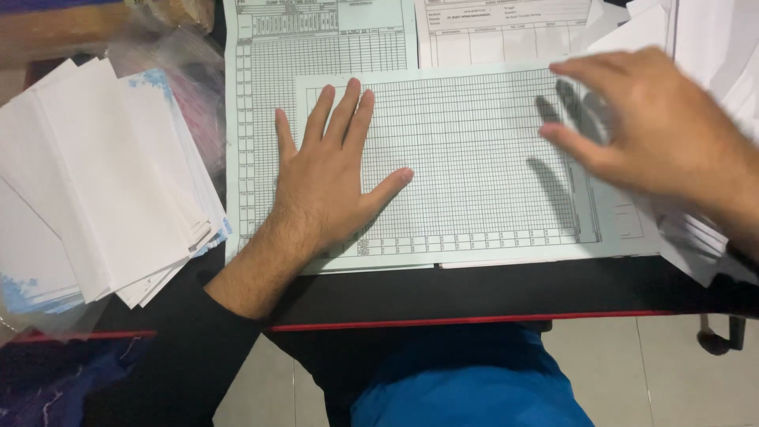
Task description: Sorting and organizing printed documents and envelopes on a desk
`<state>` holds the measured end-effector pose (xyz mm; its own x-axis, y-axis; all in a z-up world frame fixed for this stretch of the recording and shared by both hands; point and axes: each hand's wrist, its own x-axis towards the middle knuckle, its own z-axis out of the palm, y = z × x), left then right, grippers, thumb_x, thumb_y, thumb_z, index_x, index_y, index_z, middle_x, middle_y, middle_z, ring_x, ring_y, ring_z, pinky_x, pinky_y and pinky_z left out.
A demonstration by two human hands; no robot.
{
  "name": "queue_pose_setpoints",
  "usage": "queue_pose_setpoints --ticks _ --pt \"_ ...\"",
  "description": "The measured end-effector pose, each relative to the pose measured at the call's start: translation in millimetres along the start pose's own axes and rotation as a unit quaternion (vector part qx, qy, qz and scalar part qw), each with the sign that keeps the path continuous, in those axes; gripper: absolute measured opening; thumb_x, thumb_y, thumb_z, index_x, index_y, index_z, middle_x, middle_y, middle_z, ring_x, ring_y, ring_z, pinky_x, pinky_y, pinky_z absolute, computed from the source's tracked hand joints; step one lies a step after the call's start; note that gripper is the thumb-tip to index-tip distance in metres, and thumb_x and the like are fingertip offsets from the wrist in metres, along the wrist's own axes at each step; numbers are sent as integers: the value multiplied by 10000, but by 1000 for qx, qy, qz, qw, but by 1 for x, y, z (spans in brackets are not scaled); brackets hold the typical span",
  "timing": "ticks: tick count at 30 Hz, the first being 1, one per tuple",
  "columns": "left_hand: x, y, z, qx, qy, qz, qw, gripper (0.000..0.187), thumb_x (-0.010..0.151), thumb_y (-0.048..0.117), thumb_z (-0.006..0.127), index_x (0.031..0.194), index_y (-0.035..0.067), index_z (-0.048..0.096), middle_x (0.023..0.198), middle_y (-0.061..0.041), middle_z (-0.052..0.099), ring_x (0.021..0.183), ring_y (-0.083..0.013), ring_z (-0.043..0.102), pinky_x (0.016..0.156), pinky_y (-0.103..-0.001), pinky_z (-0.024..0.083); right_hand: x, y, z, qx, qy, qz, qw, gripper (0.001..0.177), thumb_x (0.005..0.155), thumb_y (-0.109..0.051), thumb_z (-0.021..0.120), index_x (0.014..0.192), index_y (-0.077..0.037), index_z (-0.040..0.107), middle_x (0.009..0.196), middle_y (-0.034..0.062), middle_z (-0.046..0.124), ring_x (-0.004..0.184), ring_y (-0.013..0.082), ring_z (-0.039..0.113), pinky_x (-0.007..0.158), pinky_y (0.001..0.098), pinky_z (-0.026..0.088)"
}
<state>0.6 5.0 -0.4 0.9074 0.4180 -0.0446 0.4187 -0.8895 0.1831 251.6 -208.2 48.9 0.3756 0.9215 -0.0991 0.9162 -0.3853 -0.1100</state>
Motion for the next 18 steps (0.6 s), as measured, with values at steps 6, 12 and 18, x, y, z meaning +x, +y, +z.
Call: queue_pose_setpoints --ticks 6,12,18 --pt "2 -10 0 -13 14 14 1000 901 991 713 403 1631 107 218 1717 -66 156 1568 -285 125 1171 -721 -7 66 14 -18 -56 -26 -48 997 616 929 -443 716 1459 -136 655 1321 73 729 931 303 740 830 453 541" --pt "-1 -13 -7 -50 7 35 998 881 1002 646 528 1622 82 253 1713 -98 138 1564 -316 165 1195 -690 73 106 -24 -29 -2 -172 26 985 512 895 -480 752 1315 -193 698 1065 61 726 947 251 666 769 384 522" --pt "-11 -33 -17 17 66 -64 996 878 1029 721 443 1639 122 242 1671 -242 161 1545 -404 176 1217 -612 139 121 -20 -29 83 -238 51 966 242 947 -333 781 998 -98 810 781 104 723 673 253 564 682 357 414"
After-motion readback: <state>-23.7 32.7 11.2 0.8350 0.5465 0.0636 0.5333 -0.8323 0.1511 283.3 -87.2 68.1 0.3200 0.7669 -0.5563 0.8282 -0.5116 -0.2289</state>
